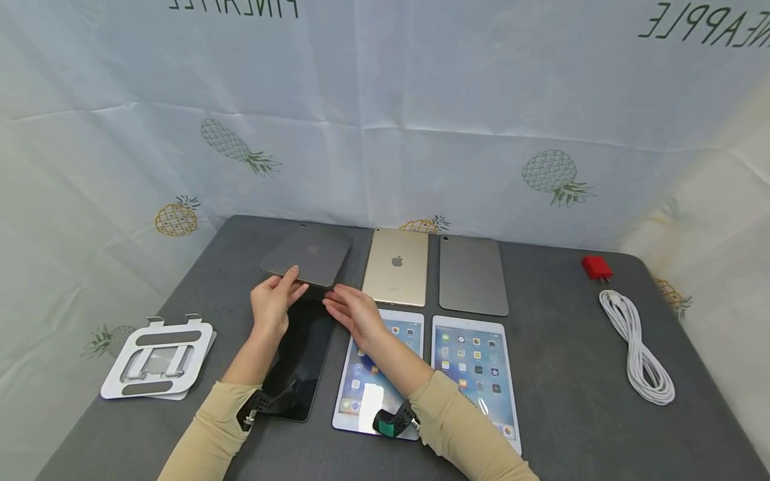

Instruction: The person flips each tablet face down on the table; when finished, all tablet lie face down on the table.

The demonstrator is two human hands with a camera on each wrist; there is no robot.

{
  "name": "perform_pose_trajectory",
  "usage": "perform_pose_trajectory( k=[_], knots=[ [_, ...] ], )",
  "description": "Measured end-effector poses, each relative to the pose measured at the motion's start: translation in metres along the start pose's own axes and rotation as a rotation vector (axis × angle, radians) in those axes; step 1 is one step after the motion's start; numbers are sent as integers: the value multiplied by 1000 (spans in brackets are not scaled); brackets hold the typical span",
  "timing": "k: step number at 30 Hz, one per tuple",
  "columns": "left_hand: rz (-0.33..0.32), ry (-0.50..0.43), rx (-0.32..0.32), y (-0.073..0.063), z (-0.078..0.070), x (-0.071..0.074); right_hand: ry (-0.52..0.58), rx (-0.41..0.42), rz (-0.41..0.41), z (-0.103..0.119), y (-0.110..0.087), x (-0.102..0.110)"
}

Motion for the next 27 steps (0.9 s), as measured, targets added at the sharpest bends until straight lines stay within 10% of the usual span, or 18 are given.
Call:
perform_pose_trajectory(
  k=[20, 27],
  knots=[
    [100, -104, 336, -8, 21, -2, 8, -36, -68, 3, 6, 0],
    [136, -127, 343, -4, 13, 8, -29, -55, -47, 2, 6, 3]
  ],
)
Point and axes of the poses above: each hand's wrist, its own y-axis towards the middle knuckle, its own x-axis out of the back of the hand, z = x × y, the point moved 4 cm from there along y, towards the middle knuckle, and after that the axes turned 2 degrees about -x, right-handed, at the moved point
